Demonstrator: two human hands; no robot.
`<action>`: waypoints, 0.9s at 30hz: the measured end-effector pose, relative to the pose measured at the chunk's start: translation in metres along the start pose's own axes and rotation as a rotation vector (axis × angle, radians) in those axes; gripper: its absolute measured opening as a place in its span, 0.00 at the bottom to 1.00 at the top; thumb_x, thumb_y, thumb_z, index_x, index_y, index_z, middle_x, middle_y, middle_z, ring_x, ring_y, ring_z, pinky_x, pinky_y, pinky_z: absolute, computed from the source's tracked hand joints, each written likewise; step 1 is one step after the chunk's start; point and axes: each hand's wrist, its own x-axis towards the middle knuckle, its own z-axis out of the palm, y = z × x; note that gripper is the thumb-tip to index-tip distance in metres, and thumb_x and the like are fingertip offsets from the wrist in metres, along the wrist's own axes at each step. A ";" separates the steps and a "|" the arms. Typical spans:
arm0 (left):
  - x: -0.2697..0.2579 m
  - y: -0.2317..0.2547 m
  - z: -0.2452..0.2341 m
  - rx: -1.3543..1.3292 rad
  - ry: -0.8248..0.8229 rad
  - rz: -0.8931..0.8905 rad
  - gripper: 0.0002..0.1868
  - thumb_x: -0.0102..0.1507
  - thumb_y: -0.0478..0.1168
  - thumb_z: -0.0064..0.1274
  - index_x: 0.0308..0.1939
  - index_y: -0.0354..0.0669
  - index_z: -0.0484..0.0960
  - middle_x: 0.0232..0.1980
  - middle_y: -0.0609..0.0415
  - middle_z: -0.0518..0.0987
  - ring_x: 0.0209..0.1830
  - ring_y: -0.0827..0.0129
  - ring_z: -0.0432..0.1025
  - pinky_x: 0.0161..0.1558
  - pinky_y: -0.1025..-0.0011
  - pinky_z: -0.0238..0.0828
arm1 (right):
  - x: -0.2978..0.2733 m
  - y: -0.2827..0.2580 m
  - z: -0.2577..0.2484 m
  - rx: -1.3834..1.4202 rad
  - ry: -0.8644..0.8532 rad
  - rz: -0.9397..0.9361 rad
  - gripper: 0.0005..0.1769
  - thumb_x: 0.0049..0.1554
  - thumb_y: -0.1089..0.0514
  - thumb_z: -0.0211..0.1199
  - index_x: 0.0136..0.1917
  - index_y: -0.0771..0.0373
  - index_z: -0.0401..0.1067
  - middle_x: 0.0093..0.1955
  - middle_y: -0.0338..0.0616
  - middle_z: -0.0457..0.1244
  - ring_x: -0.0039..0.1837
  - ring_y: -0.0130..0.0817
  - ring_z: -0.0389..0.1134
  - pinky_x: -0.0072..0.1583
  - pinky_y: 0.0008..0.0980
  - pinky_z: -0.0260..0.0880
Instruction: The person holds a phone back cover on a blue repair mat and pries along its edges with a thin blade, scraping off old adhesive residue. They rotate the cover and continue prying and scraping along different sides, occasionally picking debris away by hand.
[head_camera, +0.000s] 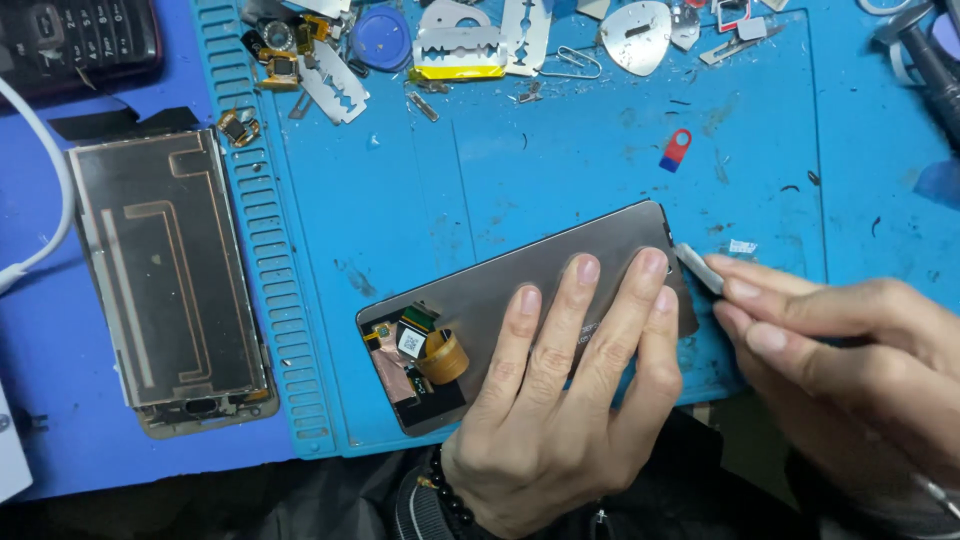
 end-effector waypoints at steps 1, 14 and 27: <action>0.000 -0.001 -0.001 -0.002 -0.011 -0.005 0.07 0.74 0.48 0.64 0.54 0.58 0.84 0.65 0.68 0.82 0.66 0.70 0.76 0.68 0.69 0.67 | -0.001 -0.003 -0.002 0.011 -0.042 0.020 0.12 0.53 0.73 0.65 0.49 0.68 0.67 0.56 0.54 0.63 0.71 0.61 0.74 0.75 0.51 0.81; 0.000 -0.003 -0.001 -0.005 -0.008 0.006 0.07 0.75 0.48 0.63 0.54 0.59 0.83 0.65 0.69 0.83 0.65 0.71 0.77 0.68 0.70 0.67 | 0.005 0.001 -0.001 -0.020 -0.058 -0.004 0.11 0.53 0.71 0.66 0.49 0.67 0.68 0.56 0.53 0.64 0.72 0.59 0.73 0.75 0.50 0.81; -0.001 -0.003 0.000 -0.007 0.008 0.001 0.07 0.74 0.47 0.65 0.52 0.58 0.84 0.64 0.69 0.83 0.65 0.71 0.77 0.68 0.70 0.67 | 0.000 -0.011 -0.003 -0.017 -0.052 0.045 0.09 0.51 0.71 0.66 0.45 0.68 0.70 0.51 0.51 0.66 0.69 0.56 0.75 0.74 0.49 0.80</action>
